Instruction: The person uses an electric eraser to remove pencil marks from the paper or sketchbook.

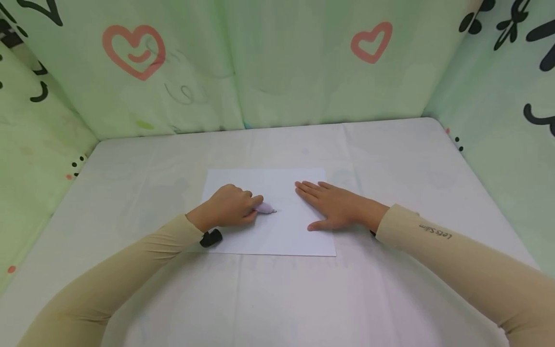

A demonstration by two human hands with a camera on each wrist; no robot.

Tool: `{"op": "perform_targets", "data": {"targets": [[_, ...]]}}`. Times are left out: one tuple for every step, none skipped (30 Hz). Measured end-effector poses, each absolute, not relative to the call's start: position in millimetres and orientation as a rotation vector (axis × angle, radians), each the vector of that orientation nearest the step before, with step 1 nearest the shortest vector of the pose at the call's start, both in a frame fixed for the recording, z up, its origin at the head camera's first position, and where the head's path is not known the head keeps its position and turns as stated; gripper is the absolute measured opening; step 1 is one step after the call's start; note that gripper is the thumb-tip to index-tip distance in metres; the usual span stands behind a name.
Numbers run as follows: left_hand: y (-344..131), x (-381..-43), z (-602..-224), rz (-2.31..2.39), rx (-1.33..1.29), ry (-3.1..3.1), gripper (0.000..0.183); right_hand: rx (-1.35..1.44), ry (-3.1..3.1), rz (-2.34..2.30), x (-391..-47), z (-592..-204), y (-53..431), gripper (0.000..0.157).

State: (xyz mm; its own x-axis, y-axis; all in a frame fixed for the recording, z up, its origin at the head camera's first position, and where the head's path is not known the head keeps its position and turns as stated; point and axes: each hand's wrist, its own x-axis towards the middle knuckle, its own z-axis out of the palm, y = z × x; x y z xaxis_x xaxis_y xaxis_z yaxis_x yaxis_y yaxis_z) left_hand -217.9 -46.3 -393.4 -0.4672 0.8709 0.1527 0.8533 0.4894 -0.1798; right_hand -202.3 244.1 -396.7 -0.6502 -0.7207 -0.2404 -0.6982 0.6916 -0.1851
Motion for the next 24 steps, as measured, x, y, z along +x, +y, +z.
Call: {"op": "perform_targets", "data": {"targets": [[-46.1,-217.6,-393.6,0.123,-1.485,-2.503,0.011,-1.126,2.609,-0.11,-202.3,-396.8,244.0,0.092],[-45.8,-217.3,-393.7,0.126,-1.491,-2.498,0.01,-1.13,2.611,-0.108,-202.5,-397.4,244.1,0.092],[-45.6,-217.1,-393.7,0.132,-1.492,-2.495,0.011,-1.133,2.611,-0.108,-202.7,-397.7,244.2,0.092],[-45.3,-217.0,-393.7,0.137,-1.487,-2.495,0.011,-1.134,2.612,-0.107,-202.8,-398.0,244.4,0.092],[-45.3,-217.1,-393.8,0.142,-1.479,-2.501,0.011,-1.136,2.613,-0.106,-202.9,-398.3,244.6,0.092],[-45.2,-217.1,-393.6,0.146,-1.468,-2.51,0.012,-1.137,2.613,-0.104,-203.1,-398.7,244.8,0.092],[-45.1,-217.2,-393.5,0.148,-1.46,-2.516,0.013,-1.135,2.614,-0.103,-203.0,-399.0,245.1,0.092],[-45.1,-217.3,-393.4,0.145,-1.451,-2.526,0.013,-1.136,2.616,-0.101,-203.0,-399.4,245.3,0.092],[-45.1,-217.4,-393.4,0.145,-1.443,-2.532,0.013,-1.136,2.616,-0.103,-202.9,-399.7,245.5,0.092],[-45.1,-217.4,-393.4,0.143,-1.44,-2.537,0.013,-1.136,2.617,-0.102,-202.8,-399.9,245.7,0.092],[-45.0,-217.5,-393.5,0.147,-1.44,-2.538,0.013,-1.138,2.618,-0.1,-202.8,-400.1,245.8,0.092],[-44.9,-217.4,-393.6,0.156,-1.446,-2.536,0.012,-1.14,2.619,-0.101,-202.7,-400.3,245.9,0.092],[-44.7,-217.2,-393.6,0.159,-1.454,-2.532,0.012,-1.142,2.619,-0.104,-202.7,-400.4,245.9,0.092],[-44.6,-216.8,-393.4,0.157,-1.461,-2.533,0.012,-1.144,2.619,-0.105,-202.6,-400.4,245.8,0.092],[-44.3,-216.5,-393.2,0.156,-1.468,-2.534,0.011,-1.145,2.62,-0.105,-202.5,-400.3,245.8,0.092],[-44.2,-216.3,-393.1,0.155,-1.474,-2.536,0.011,-1.146,2.62,-0.103,-202.4,-400.2,245.7,0.092],[-44.0,-216.1,-393.0,0.157,-1.475,-2.541,0.011,-1.145,2.62,-0.106,-202.3,-400.0,245.6,0.092],[-43.8,-215.9,-392.8,0.155,-1.469,-2.548,0.011,-1.145,2.62,-0.103,-202.2,-399.7,245.5,0.092],[-43.9,-215.7,-392.5,0.148,-1.458,-2.555,0.012,-1.145,2.62,-0.102,-202.1,-399.4,245.3,0.092],[-44.0,-215.7,-392.3,0.149,-1.445,-2.564,0.012,-1.144,2.621,-0.097,-201.9,-399.1,245.2,0.092],[-44.0,-215.8,-392.3,0.158,-1.435,-2.57,0.012,-1.143,2.621,-0.097,-201.8,-398.7,245.0,0.091],[-43.9,-216.0,-392.6,0.165,-1.432,-2.571,0.012,-1.141,2.619,-0.097,-201.6,-398.4,244.9,0.091],[-43.8,-216.0,-392.8,0.169,-1.435,-2.573,0.012,-1.139,2.618,-0.096,-201.5,-398.1,244.7,0.091],[-43.7,-216.0,-392.9,0.172,-1.443,-2.573,0.012,-1.138,2.618,-0.094,-201.3,-397.7,244.4,0.091]]}}
